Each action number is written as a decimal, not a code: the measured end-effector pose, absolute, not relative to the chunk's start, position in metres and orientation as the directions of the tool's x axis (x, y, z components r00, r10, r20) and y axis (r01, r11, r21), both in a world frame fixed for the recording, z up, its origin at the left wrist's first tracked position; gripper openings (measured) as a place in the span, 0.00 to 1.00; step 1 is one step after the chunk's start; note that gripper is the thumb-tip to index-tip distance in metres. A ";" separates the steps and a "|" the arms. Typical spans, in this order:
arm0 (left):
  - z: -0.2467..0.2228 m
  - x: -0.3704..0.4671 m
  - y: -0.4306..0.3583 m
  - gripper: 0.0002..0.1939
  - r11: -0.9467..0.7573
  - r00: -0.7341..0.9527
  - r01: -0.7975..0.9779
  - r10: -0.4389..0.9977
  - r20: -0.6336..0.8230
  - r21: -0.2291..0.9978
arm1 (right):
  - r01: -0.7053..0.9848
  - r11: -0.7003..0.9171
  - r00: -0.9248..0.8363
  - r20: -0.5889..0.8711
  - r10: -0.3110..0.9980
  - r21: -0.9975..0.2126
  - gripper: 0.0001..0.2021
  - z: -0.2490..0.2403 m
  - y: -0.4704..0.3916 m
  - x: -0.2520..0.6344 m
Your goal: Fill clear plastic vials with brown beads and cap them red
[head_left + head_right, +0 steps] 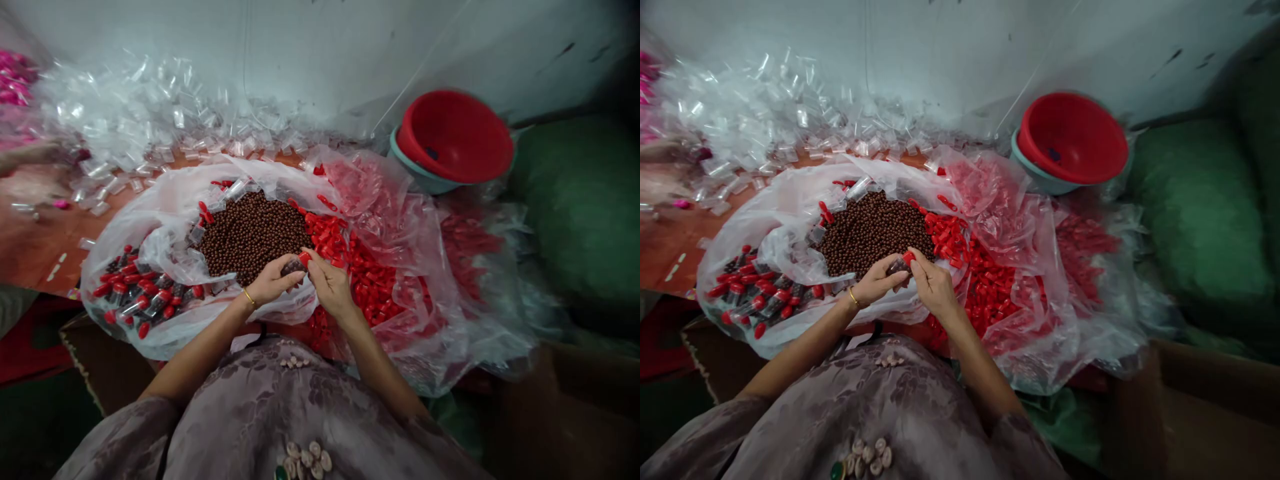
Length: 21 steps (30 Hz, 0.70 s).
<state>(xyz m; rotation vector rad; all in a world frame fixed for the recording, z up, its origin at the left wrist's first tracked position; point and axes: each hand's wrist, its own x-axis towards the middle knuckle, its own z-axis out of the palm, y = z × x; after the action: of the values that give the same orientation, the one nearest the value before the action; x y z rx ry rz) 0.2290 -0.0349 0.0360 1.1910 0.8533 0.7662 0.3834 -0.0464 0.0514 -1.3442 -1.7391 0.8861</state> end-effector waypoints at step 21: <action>0.047 0.225 -0.048 0.16 0.107 0.484 0.154 0.859 -0.169 0.982 | 0.616 0.189 -0.144 0.127 0.981 -0.765 0.21 0.059 -0.081 0.372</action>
<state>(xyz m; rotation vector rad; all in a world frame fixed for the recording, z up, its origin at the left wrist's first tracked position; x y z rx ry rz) 0.2251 -0.0479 0.0471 1.3909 0.9666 0.6608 0.3718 -0.0806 0.0592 -1.4968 -1.8404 0.7464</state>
